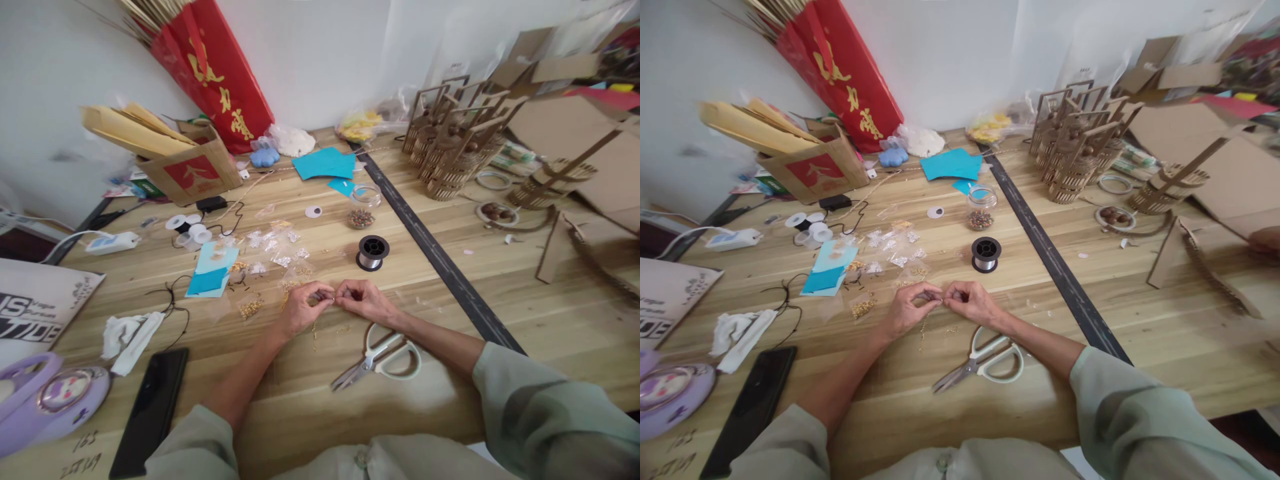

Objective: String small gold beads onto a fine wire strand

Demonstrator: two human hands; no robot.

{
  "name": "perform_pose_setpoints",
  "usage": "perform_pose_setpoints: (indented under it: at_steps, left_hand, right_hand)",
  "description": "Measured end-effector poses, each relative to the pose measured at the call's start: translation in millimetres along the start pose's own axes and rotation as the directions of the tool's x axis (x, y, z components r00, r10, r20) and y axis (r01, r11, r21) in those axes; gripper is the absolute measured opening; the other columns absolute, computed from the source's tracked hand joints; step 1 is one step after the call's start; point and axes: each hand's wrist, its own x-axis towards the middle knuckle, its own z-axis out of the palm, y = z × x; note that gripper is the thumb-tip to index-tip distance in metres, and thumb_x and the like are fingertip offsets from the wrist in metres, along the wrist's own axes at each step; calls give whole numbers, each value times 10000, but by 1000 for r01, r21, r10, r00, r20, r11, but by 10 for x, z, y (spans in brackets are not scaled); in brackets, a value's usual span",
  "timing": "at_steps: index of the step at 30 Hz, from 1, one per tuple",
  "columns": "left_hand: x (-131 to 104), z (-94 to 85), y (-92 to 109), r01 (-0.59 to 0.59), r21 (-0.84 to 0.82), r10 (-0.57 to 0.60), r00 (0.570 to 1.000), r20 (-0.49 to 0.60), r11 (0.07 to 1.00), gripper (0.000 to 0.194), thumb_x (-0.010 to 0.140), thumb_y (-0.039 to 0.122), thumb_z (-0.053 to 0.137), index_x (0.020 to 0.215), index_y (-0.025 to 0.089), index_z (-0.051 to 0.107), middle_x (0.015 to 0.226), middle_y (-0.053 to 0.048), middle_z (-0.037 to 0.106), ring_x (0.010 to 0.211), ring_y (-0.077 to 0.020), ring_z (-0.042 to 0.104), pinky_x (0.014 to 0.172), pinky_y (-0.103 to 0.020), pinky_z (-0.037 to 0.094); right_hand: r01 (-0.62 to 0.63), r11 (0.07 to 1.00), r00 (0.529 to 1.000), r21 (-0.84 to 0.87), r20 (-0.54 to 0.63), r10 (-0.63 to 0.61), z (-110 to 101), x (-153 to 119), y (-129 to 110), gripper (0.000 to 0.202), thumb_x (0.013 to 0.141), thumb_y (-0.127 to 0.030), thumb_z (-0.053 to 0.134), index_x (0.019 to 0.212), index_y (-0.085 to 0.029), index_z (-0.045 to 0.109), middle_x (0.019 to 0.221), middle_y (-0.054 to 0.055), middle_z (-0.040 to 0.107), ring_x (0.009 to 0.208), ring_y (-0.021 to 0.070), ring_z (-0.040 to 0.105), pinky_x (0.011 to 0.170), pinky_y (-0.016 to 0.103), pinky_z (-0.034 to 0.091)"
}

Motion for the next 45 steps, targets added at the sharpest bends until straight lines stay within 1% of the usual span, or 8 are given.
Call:
perform_pose_setpoints:
  at_steps: [9, 17, 26, 31, 37, 39, 43, 45]
  left_hand:
    - [-1, 11, -11, -75, 110, 74, 997, 18, 991, 35, 765, 140, 623, 788, 154, 645, 712, -17, 674, 649, -111, 626, 653, -213, 514]
    - [-22, 28, -7, -131, 154, 127, 991, 39, 979, 78, 812, 157, 561, 842, 163, 632, 763, -26, 670, 700, -119, 631, 681, -223, 512]
    - [-3, -13, 89, -101, 169, 94, 994, 47, 980, 122, 801, 112, 542, 873, 178, 614, 799, -28, 666, 728, -125, 634, 712, -237, 518]
    - [39, -113, 212, -35, 171, 30, 999, 33, 985, 150, 771, 91, 566, 882, 182, 612, 757, -7, 659, 699, -117, 627, 689, -219, 514]
    - [59, -218, 355, -36, 188, 31, 999, 29, 981, 141, 792, 108, 554, 896, 183, 614, 760, -4, 664, 702, -112, 625, 698, -216, 508]
    - [54, -240, 363, -59, 251, 48, 997, 52, 966, 177, 802, 99, 538, 930, 193, 614, 776, -7, 668, 717, -121, 628, 706, -229, 508]
    - [33, -265, 335, -204, 427, 139, 974, 177, 881, 257, 827, 66, 485, 1004, 205, 609, 923, -49, 681, 877, -180, 632, 800, -312, 500]
    - [26, -272, 330, -240, 460, 155, 964, 216, 855, 256, 848, 77, 462, 1022, 202, 603, 972, -63, 676, 924, -196, 623, 824, -334, 492]
  right_hand:
    - [2, 1000, 1000, 19, 12, -2, 0, 1, 5, 219, 754, -337, 593, 739, -119, 605, 518, -57, 389, 483, 65, 321, 457, 202, 247]
    - [6, 1000, 1000, -12, 20, -6, -2, -15, -22, 203, 758, -328, 595, 750, -125, 590, 531, -58, 394, 489, 66, 338, 465, 206, 255]
    - [18, 1000, 1000, 5, 25, -18, -2, -29, -79, 253, 764, -374, 612, 784, -125, 572, 570, -45, 430, 520, 70, 367, 469, 196, 289]
    - [1, 999, 1000, 43, 10, -2, -29, -41, -84, 332, 834, -457, 529, 834, -127, 569, 550, -41, 445, 489, 74, 389, 456, 200, 291]
    - [24, 997, 995, 79, -101, -16, -59, -39, -61, 360, 840, -479, 521, 947, -139, 565, 551, -46, 441, 479, 85, 389, 440, 206, 278]
    - [39, 995, 992, 96, -127, -26, -58, -35, -51, 351, 836, -466, 533, 969, -143, 560, 576, -42, 442, 490, 83, 372, 443, 208, 264]
    - [81, 991, 988, 109, -143, -66, -48, -33, -50, 311, 831, -431, 547, 959, -147, 560, 663, -19, 487, 521, 80, 371, 465, 214, 273]
    - [88, 991, 987, 100, -146, -73, -44, -35, -62, 303, 827, -427, 550, 945, -148, 561, 679, -14, 495, 528, 83, 379, 470, 217, 281]
